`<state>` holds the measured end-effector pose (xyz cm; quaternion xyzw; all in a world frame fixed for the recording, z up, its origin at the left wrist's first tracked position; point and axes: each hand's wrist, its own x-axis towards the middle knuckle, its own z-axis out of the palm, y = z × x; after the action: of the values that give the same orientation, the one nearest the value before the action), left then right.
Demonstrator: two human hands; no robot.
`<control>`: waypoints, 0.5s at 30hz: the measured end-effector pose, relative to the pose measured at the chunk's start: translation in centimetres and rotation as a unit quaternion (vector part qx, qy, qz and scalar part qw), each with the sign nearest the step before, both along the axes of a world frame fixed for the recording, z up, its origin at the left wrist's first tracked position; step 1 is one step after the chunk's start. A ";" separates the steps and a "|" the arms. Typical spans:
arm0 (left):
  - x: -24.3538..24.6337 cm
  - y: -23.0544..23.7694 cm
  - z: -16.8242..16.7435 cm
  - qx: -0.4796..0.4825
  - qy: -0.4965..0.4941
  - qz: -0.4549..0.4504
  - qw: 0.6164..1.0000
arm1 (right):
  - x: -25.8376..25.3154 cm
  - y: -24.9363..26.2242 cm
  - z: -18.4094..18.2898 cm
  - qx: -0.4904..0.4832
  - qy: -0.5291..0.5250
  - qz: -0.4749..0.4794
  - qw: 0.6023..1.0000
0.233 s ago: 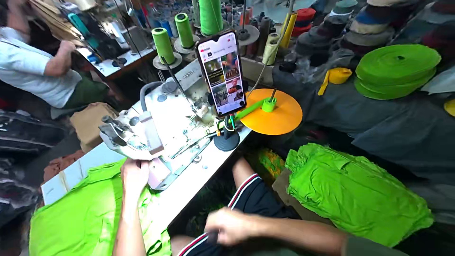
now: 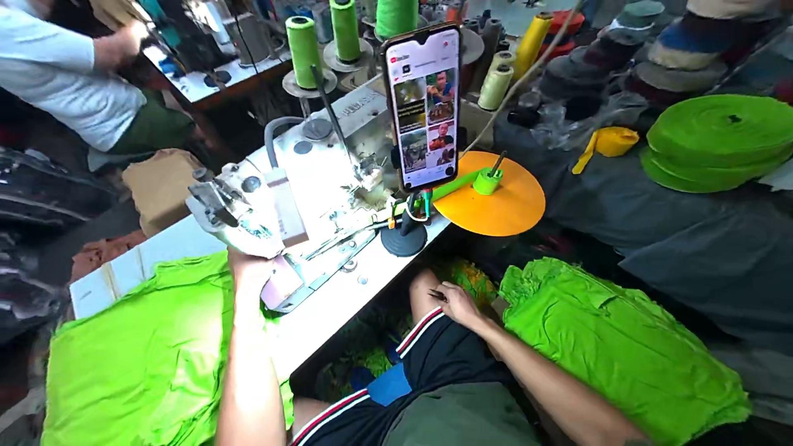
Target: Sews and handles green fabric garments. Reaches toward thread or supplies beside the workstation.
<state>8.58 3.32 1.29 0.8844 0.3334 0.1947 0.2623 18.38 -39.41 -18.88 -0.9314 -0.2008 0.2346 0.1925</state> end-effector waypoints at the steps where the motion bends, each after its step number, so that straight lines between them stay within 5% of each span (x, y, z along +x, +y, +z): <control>1: -0.1 0.0 -0.2 0.008 -0.008 0.005 1.000 | 1.0 -0.9 -0.6 0.021 0.003 -0.003 1.000; 8: -0.8 0.3 -1.1 -0.003 -0.031 0.010 0.999 | 8.6 -8.3 2.4 0.100 -0.065 -0.366 0.923; 11: -0.8 0.5 -1.5 0.021 -0.080 -0.024 0.996 | 7.4 -8.3 1.9 0.113 -0.057 -0.364 0.923; 15: -0.6 0.6 -1.1 0.051 -0.124 -0.072 0.988 | 2.3 -6.4 -1.4 0.148 -0.048 -0.243 0.957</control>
<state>7.93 3.92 0.15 0.8872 0.2235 0.3003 0.2696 20.69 -45.82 -20.33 -0.9233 -0.0099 0.1033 0.3698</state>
